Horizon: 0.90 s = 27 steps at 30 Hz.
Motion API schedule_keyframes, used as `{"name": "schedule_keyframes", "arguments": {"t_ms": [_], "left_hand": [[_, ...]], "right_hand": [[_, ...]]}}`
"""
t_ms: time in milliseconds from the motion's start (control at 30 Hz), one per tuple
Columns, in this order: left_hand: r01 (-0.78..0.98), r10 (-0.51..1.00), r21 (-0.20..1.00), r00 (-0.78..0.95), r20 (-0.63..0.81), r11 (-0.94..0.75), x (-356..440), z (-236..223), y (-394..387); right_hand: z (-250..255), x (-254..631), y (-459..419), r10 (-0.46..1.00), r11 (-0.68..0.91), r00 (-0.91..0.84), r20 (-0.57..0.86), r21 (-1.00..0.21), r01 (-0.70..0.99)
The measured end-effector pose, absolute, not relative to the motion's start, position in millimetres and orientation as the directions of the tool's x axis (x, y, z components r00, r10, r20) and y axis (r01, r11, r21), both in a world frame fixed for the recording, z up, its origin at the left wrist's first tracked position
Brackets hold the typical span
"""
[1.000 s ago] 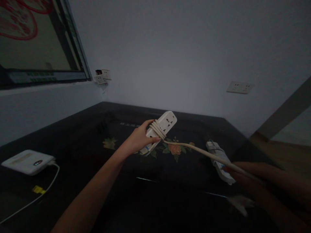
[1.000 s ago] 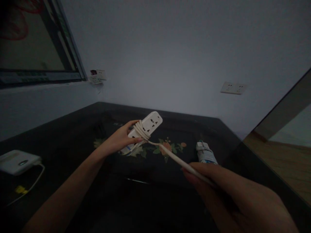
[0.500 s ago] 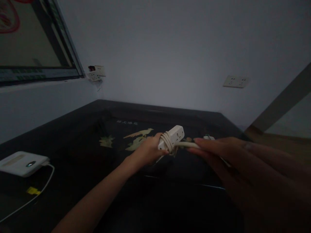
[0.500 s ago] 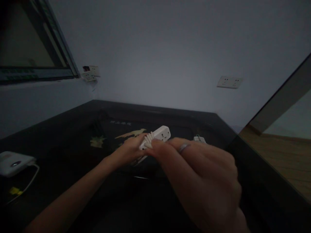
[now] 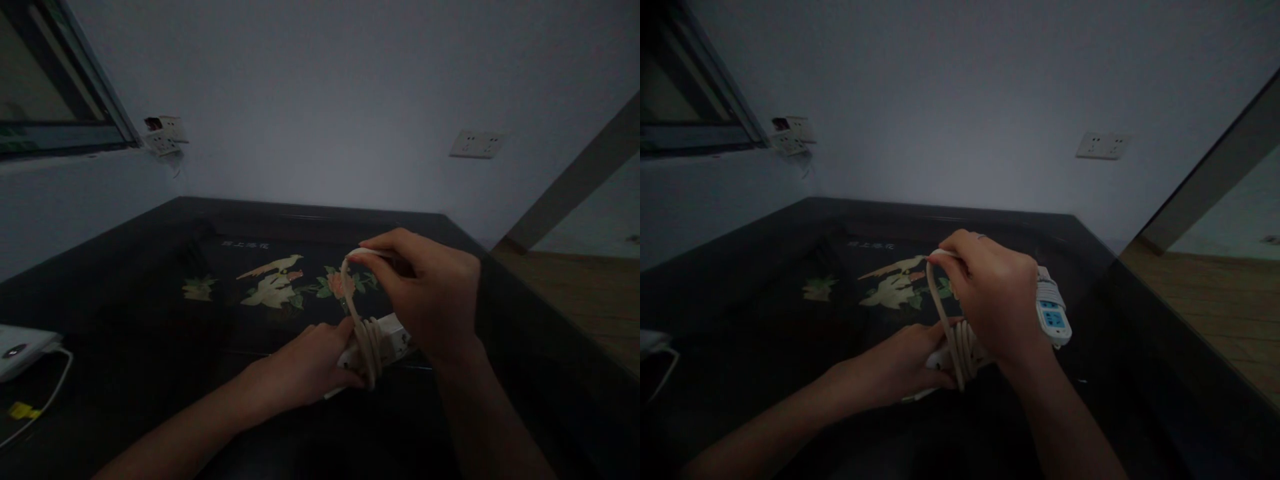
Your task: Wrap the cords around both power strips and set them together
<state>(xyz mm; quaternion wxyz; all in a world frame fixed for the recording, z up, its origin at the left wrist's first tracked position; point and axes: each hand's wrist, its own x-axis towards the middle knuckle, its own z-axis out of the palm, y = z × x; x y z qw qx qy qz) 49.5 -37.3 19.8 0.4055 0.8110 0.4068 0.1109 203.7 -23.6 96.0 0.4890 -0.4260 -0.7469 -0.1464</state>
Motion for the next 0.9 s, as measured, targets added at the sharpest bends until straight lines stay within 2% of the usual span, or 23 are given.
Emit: {"name": "schedule_keyframes", "arguments": {"t_ms": [100,300,433,500,600,733,833,900], "left_hand": [[0.562,0.760,0.756,0.636,-0.135,-0.336,52,18,-38],[0.601,0.858,0.780,0.481,-0.180,-0.174,61,6,-34],[0.391,0.843,0.914,0.524,-0.121,-0.112,68,2,-34],[0.255,0.814,0.967,0.556,-0.167,0.024,70,3,-37],[0.076,0.764,0.957,0.587,-0.269,0.280,71,8,-41],[-0.023,0.677,0.899,0.666,-0.312,0.438,74,9,-42],[0.042,0.622,0.912,0.719,-0.310,0.407,73,5,-36],[0.114,0.660,0.959,0.704,-0.261,0.258,70,0,-28]], "right_hand": [[90,201,-16,0.516,0.585,-0.184,0.837,-0.187,0.789],[69,189,-1,0.472,0.565,-0.240,0.848,-0.083,0.821],[55,189,15,0.443,0.519,-0.228,0.867,-0.041,0.854],[52,194,22,0.438,0.496,-0.204,0.876,-0.047,0.867],[52,201,27,0.440,0.466,-0.155,0.884,-0.078,0.881],[55,206,27,0.440,0.446,-0.110,0.891,-0.110,0.888],[59,209,23,0.430,0.448,-0.093,0.898,-0.122,0.886],[64,212,19,0.432,0.453,-0.088,0.898,-0.131,0.882]]}}
